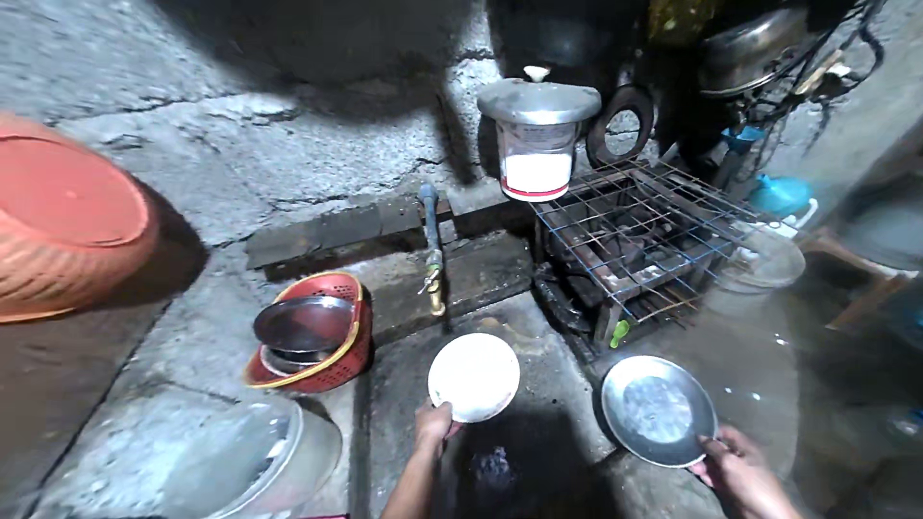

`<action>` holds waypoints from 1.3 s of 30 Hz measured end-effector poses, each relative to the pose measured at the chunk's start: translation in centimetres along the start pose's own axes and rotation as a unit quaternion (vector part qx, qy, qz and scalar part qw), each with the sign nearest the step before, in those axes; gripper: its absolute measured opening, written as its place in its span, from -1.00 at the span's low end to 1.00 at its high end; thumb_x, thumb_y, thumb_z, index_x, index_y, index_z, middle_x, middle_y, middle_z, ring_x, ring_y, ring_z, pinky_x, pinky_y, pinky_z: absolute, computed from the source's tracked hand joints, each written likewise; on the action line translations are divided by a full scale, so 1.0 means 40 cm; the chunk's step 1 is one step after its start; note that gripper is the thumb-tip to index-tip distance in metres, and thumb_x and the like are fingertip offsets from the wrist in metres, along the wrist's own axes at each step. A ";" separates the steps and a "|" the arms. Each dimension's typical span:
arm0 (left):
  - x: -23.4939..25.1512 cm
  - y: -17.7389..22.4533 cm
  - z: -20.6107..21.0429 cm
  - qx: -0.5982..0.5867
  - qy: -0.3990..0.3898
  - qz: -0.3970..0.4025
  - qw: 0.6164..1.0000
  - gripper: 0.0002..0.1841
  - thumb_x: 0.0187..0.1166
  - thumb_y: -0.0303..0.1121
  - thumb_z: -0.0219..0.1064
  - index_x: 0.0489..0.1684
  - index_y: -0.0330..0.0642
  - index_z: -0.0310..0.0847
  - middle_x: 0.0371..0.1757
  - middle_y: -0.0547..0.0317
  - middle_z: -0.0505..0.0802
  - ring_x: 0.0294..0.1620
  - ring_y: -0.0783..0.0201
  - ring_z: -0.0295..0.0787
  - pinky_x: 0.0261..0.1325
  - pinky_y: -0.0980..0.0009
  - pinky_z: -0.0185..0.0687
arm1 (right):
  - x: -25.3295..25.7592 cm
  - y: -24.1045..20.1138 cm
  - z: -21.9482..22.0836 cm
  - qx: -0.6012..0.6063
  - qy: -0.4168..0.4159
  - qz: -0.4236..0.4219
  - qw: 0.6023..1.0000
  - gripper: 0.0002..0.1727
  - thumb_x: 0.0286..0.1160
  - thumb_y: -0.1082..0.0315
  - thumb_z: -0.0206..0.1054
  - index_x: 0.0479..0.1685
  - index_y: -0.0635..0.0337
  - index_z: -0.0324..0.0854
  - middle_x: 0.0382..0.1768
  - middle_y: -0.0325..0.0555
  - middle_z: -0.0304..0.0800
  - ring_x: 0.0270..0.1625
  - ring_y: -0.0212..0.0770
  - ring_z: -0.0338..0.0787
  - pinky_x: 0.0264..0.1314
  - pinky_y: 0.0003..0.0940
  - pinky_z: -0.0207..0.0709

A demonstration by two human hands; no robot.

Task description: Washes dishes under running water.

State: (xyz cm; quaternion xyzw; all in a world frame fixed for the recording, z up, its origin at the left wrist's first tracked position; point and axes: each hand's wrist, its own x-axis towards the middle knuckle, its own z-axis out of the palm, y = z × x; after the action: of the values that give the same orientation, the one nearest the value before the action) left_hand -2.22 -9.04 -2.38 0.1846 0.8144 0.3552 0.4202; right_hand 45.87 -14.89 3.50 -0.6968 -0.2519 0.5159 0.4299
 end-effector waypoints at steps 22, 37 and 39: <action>-0.048 0.244 -0.145 0.381 0.143 0.262 0.875 -0.44 0.68 -0.28 0.16 0.73 -0.04 0.39 0.36 -0.22 0.78 0.31 -0.25 0.76 0.34 -0.26 0.61 | 0.061 0.030 -0.021 -0.032 0.042 0.029 0.998 -0.81 0.72 0.42 0.16 0.16 0.27 0.42 -0.39 0.10 0.81 -0.52 -0.08 0.86 -0.48 -0.18 0.79; -0.078 0.272 -0.107 0.481 0.101 0.288 0.822 -0.41 0.72 -0.27 0.09 0.81 0.18 0.28 0.64 -0.03 0.57 0.14 -0.17 0.84 0.16 -0.18 0.75 | 0.071 0.050 -0.030 -0.070 0.043 0.040 0.996 -0.78 0.73 0.35 0.15 0.17 0.28 0.43 -0.42 -0.01 0.78 -0.53 -0.17 0.82 -0.46 -0.21 0.77; -0.074 0.250 -0.097 0.418 0.108 0.276 0.859 -0.43 0.71 -0.26 0.12 0.78 0.08 0.34 0.53 -0.09 0.67 0.28 -0.17 0.79 0.29 -0.20 0.68 | 0.067 0.047 -0.038 -0.074 0.039 0.041 0.996 -0.74 0.75 0.29 0.14 0.21 0.28 0.41 -0.42 -0.06 0.77 -0.52 -0.20 0.82 -0.44 -0.22 0.78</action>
State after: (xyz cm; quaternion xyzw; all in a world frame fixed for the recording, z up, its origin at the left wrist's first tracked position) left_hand -3.63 -5.64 8.14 0.5203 0.8424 0.1005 0.0978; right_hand 48.05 -14.22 0.69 -0.7560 -0.2441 0.4853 0.3651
